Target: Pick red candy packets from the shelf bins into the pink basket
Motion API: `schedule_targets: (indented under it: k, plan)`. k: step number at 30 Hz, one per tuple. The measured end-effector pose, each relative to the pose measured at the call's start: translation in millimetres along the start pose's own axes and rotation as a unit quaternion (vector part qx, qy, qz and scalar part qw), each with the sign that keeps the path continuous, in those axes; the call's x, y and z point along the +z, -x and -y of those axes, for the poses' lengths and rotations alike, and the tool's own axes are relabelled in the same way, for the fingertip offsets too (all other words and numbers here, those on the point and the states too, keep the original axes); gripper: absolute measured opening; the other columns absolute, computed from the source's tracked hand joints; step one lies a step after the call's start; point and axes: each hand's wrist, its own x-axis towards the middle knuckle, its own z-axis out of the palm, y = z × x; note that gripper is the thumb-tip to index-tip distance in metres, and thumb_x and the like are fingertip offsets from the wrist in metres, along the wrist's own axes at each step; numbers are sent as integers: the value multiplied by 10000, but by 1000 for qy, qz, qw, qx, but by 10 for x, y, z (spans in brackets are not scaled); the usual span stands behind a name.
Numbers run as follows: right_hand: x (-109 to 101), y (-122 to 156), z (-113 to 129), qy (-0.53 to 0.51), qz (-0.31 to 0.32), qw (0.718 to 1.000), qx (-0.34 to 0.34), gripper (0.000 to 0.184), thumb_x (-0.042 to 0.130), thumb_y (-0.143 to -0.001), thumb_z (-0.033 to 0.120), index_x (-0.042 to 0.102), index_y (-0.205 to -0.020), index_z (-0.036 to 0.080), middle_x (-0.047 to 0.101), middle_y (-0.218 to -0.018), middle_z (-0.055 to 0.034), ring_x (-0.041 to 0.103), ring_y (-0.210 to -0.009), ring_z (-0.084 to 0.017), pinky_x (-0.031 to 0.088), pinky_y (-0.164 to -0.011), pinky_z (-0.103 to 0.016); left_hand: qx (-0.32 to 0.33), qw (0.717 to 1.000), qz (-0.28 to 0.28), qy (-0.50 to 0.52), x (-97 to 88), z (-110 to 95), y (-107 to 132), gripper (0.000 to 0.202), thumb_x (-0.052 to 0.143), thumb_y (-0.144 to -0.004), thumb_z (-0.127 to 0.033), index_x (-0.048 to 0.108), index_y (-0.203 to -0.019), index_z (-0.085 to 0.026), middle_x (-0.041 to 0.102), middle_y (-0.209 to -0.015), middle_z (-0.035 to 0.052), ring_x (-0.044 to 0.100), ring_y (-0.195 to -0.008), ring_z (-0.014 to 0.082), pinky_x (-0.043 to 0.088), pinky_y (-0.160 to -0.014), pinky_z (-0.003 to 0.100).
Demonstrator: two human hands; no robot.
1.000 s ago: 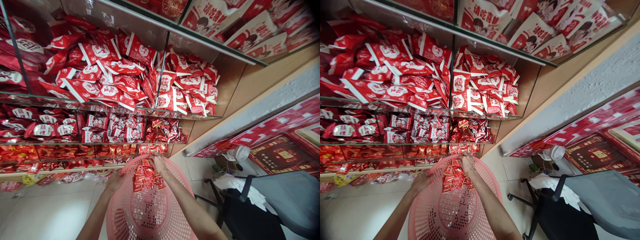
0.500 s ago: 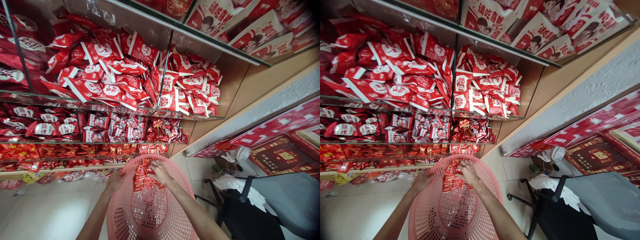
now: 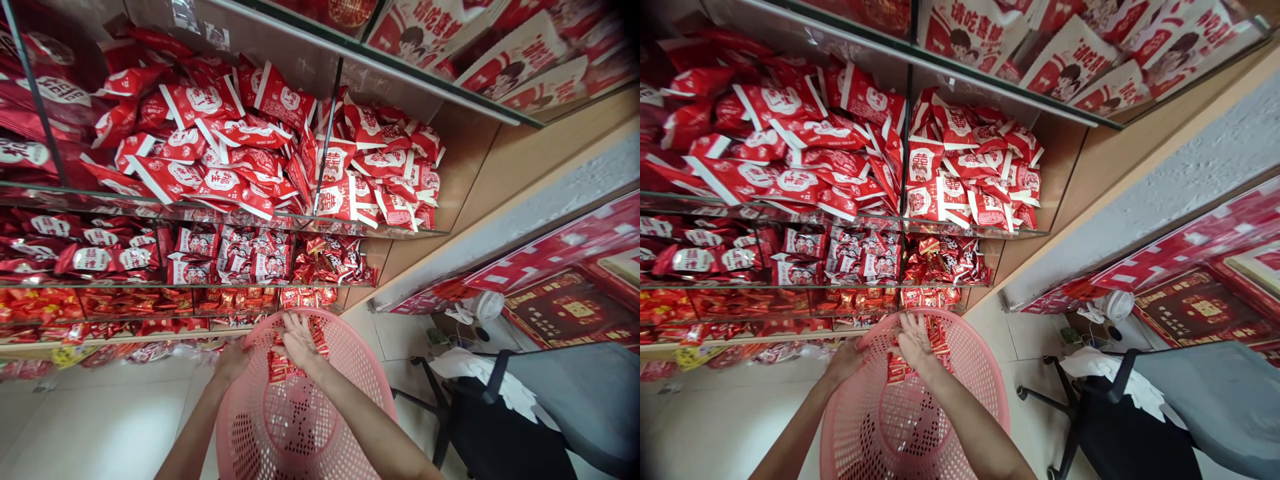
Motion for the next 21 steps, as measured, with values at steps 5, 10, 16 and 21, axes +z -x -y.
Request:
schedule_targets:
  k: [5, 10, 16, 21]
  plan:
    - [76, -24, -43, -2, 19, 1000, 25, 312, 582, -806, 431, 676, -934, 163, 341, -1422, -135, 236, -1314, -302, 124, -1059, -529, -5, 1000, 18, 6, -3, 1, -2, 257, 488, -809, -330, 659, -953, -203, 713, -943, 56, 636, -911, 202, 436, -705, 232]
    - [65, 136, -158, -17, 2, 1000, 0, 304, 567, -821, 395, 644, -1042, 202, 263, -1472, -101, 150, -1352, -305, 60, -1062, -561, -19, 1000, 18, 7, -10, -4, 1, 250, 495, -812, -322, 651, -958, -194, 705, -995, 75, 635, -927, 203, 430, -710, 229]
    - [29, 198, -147, 8, -3, 999, -31, 354, 612, -789, 391, 604, -1097, 217, 325, -1432, -112, 206, -1322, -294, 31, -1067, -547, -8, 1000, 11, -6, -35, -42, 21, 235, 487, -810, -280, 664, -927, -178, 714, -962, 80, 639, -908, 203, 423, -703, 229]
    - [90, 139, -23, 24, 2, 999, -47, 145, 581, -817, 305, 637, -935, 242, 572, -1108, -76, 412, -1128, -248, 108, -1063, -514, -10, 1000, -3, -10, -30, -42, 28, 252, 487, -800, -298, 665, -933, -180, 716, -933, 61, 648, -869, 197, 428, -663, 218]
